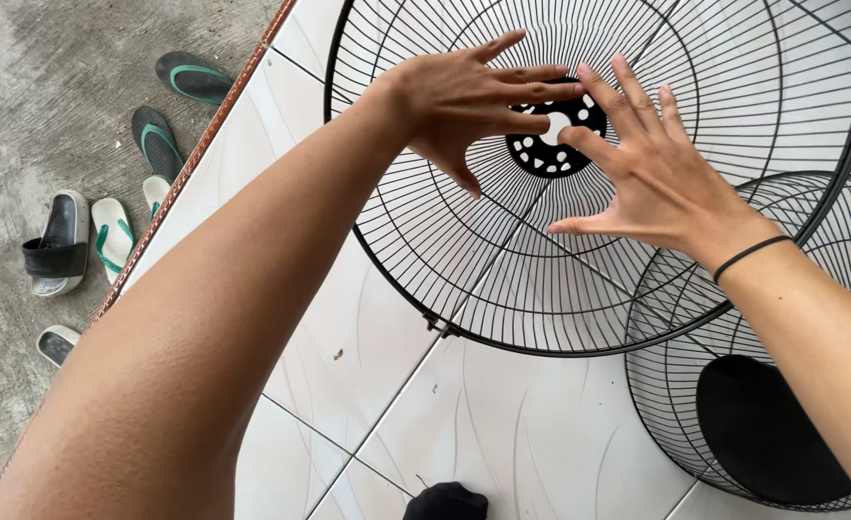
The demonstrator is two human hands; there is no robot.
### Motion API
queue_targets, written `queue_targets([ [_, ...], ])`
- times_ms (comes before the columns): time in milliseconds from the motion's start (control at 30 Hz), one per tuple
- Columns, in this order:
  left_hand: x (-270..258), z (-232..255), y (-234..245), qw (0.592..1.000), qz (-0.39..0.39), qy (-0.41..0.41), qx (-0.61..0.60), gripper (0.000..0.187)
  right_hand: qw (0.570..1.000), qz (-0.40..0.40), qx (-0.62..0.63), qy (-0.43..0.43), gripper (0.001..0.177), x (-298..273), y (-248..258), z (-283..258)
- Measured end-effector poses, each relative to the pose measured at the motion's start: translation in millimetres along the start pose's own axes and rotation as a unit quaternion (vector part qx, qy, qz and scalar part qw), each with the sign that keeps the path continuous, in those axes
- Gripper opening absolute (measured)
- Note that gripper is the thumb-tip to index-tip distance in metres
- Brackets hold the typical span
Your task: The person disassembles a standing electric fan by removing the front grille, fan blades, and rear grille, then reassembles them in reverse order. The person uses hands to detach and reattach components, placing removed parts on the floor during the process.
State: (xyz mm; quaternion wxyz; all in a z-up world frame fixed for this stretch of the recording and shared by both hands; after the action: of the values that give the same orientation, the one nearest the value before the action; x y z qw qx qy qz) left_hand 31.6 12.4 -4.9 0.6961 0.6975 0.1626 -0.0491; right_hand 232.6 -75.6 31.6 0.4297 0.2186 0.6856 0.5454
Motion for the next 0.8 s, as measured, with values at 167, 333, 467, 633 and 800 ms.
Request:
queue_targets([
  [167, -2, 8, -7, 0.999, -0.016, -0.016, -0.038, 0.118, 1.000, -0.015, -0.010, -0.006, 0.103, 1, -8, -11],
  [333, -2, 24, -29, 0.997, -0.056, -0.015, -0.043, 0.118, 0.999, -0.034, 0.000, -0.021, 0.104, 1, -34, -27],
  [467, 0, 32, -44, 0.996, -0.071, -0.020, -0.040, 0.117, 0.998, -0.048, 0.020, -0.025, 0.103, 3, -50, -36],
  [633, 1, 39, -56, 0.995, -0.085, -0.015, -0.049, 0.119, 0.996, -0.074, 0.040, -0.029, 0.104, 4, -57, -40],
  [800, 1, 47, -62, 0.993, -0.098, -0.026, -0.059, 0.118, 0.995, -0.089, 0.038, -0.033, 0.104, -1, -60, -46],
])
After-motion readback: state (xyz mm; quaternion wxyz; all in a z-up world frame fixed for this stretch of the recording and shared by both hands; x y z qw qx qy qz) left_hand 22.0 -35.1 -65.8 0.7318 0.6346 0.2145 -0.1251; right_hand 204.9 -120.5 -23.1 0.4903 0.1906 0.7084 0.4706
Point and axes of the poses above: each hand's wrist, its own x-axis towards the middle knuckle, its own y-axis out of the back of the hand, z = x × y, the point moved 3 cm from there along x, towards the middle knuckle, and after that the axes turned 13 degrees about -z, right-handed, at the moved point
